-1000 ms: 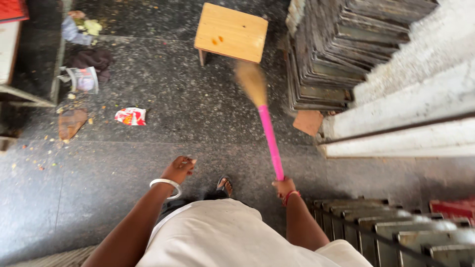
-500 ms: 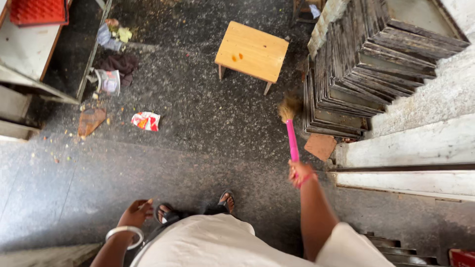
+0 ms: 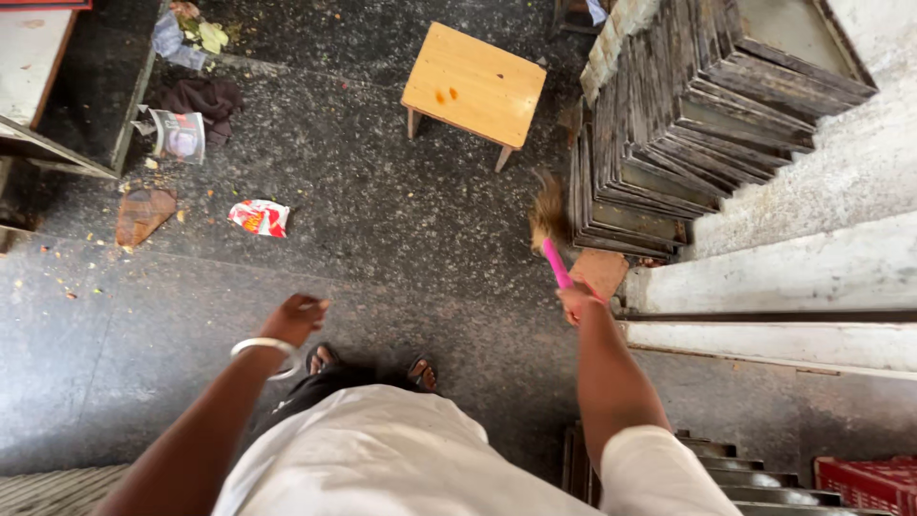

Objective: The person sweeps debris from the floor using a small broom and moves several metal shelving racks and a small wooden stool to access different areas of the bakery floor.

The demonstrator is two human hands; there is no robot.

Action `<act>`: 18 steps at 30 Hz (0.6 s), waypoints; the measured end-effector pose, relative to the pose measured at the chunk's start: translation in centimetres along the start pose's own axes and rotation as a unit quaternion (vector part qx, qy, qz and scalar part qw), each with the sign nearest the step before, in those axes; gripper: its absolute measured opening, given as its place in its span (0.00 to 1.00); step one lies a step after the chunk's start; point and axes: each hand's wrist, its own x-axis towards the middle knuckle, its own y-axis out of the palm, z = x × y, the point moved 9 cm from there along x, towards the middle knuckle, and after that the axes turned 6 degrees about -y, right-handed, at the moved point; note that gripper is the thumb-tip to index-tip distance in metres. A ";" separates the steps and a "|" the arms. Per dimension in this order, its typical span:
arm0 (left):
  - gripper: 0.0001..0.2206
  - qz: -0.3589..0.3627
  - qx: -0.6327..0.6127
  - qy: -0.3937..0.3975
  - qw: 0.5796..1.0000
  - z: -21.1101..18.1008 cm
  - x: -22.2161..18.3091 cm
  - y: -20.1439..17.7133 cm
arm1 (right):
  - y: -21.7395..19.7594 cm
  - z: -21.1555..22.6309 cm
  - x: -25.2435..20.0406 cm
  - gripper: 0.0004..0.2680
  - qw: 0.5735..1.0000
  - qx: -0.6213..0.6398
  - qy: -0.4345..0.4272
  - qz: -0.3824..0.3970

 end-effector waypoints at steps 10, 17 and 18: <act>0.18 0.040 -0.061 -0.066 0.995 2.8 3.3 -3.3 | 9.0 -3.5 -7.8 0.12 0.996 0.033 0.085 0.018; 0.17 0.032 -0.036 -0.052 0.997 0.4 5.8 -11.9 | 18.5 3.6 -8.3 0.09 0.984 -0.165 -0.030 0.061; 0.17 0.025 -0.029 -0.038 0.999 -0.6 6.4 -13.1 | 20.5 5.0 -8.4 0.09 0.974 -0.209 -0.060 0.061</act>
